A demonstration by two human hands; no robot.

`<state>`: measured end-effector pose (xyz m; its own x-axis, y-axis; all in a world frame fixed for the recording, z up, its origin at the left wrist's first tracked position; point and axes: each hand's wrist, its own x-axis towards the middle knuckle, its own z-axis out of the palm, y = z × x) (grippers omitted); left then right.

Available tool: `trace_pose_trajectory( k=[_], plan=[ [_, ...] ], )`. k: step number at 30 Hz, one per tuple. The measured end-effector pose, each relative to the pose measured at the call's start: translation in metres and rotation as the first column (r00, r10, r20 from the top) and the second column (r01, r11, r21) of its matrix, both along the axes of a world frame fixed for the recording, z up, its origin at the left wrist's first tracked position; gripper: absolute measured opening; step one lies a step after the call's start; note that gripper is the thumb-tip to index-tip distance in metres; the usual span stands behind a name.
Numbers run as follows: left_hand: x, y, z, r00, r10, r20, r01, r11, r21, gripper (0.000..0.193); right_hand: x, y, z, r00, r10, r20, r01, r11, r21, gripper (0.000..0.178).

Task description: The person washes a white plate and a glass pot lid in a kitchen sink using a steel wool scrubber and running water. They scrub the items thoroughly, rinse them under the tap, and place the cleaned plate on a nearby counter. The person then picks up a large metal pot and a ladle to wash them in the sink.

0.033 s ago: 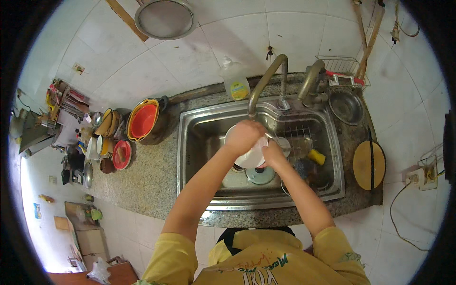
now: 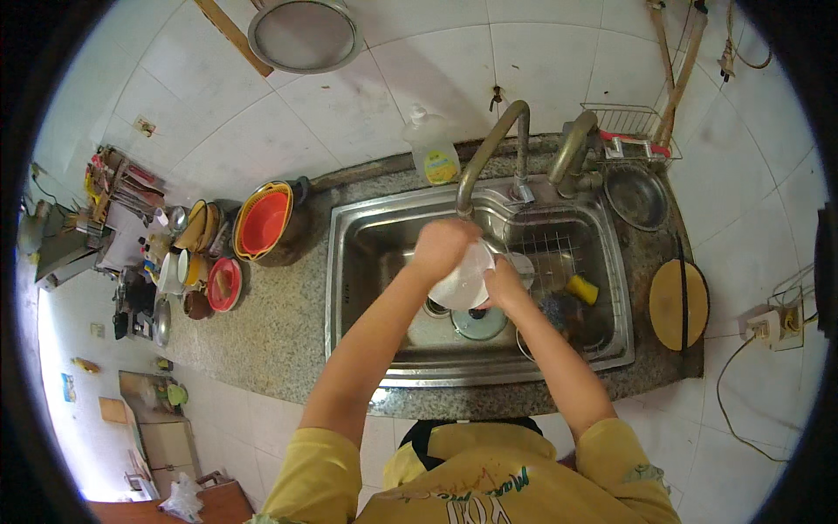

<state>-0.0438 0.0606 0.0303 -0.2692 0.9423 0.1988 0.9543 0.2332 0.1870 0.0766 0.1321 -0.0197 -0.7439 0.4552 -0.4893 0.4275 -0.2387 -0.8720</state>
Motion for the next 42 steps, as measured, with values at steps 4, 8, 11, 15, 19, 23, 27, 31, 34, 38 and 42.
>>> trace_pose_trajectory(
  k=[4, 8, 11, 15, 19, 23, 27, 31, 34, 38, 42],
  plan=[
    [-0.018, -0.023, -0.014, 0.623, 0.451, 0.638, -0.529, 0.845, -0.081, 0.023, 0.004, -0.002, 0.017, 0.942, -0.309, -0.133, 0.259, 0.917, -0.303, 0.033],
    [0.02, -0.032, -0.05, 0.077, 0.011, 0.997, -0.631, 0.775, 0.04, 0.042, -0.002, -0.009, 0.01, 0.849, -0.438, -0.296, 0.209, 0.793, -0.572, 0.035],
    [0.028, -0.031, -0.052, -0.042, -0.071, 0.997, -0.666, 0.745, 0.025, 0.045, -0.003, -0.013, -0.016, 0.833, -0.495, -0.247, 0.19, 0.675, -0.712, 0.034],
    [0.009, -0.041, -0.034, 0.578, 0.178, 0.796, -0.465, 0.874, 0.141, 0.048, -0.006, -0.002, -0.039, 0.924, -0.367, -0.103, 0.29, 0.853, -0.433, 0.03],
    [0.011, -0.041, 0.009, 0.924, 0.28, 0.261, -0.254, 0.959, -0.128, 0.047, -0.008, 0.008, -0.041, 0.978, -0.075, -0.196, 0.143, 0.92, 0.364, 0.032],
    [0.019, -0.02, -0.005, 0.98, 0.061, -0.188, -0.093, 0.982, -0.167, 0.023, -0.017, -0.01, -0.009, 0.967, 0.231, 0.111, -0.222, 0.537, 0.814, 0.029],
    [0.014, -0.006, -0.001, 0.99, 0.037, -0.133, -0.057, 0.987, -0.149, 0.019, -0.009, -0.006, 0.019, 0.975, 0.164, 0.149, -0.221, 0.702, 0.677, 0.029],
    [0.004, -0.001, 0.006, 0.975, 0.222, -0.009, -0.216, 0.935, -0.283, 0.024, 0.003, 0.013, 0.006, 0.989, 0.085, 0.123, -0.149, 0.642, 0.752, 0.031],
    [0.024, 0.015, 0.015, 0.997, -0.04, -0.069, 0.02, 0.965, -0.261, 0.024, 0.002, 0.013, 0.01, 0.987, 0.103, 0.123, -0.16, 0.665, 0.73, 0.03],
    [0.01, 0.019, -0.001, 0.99, -0.021, 0.142, 0.032, 0.997, -0.071, 0.023, 0.005, 0.015, 0.009, 0.988, 0.073, 0.136, -0.147, 0.71, 0.689, 0.027],
    [-0.025, 0.0, -0.016, 0.865, 0.345, 0.364, -0.306, 0.938, -0.162, 0.016, 0.014, 0.016, 0.006, 0.998, -0.061, -0.031, 0.065, 0.72, 0.691, 0.027]
  ],
)
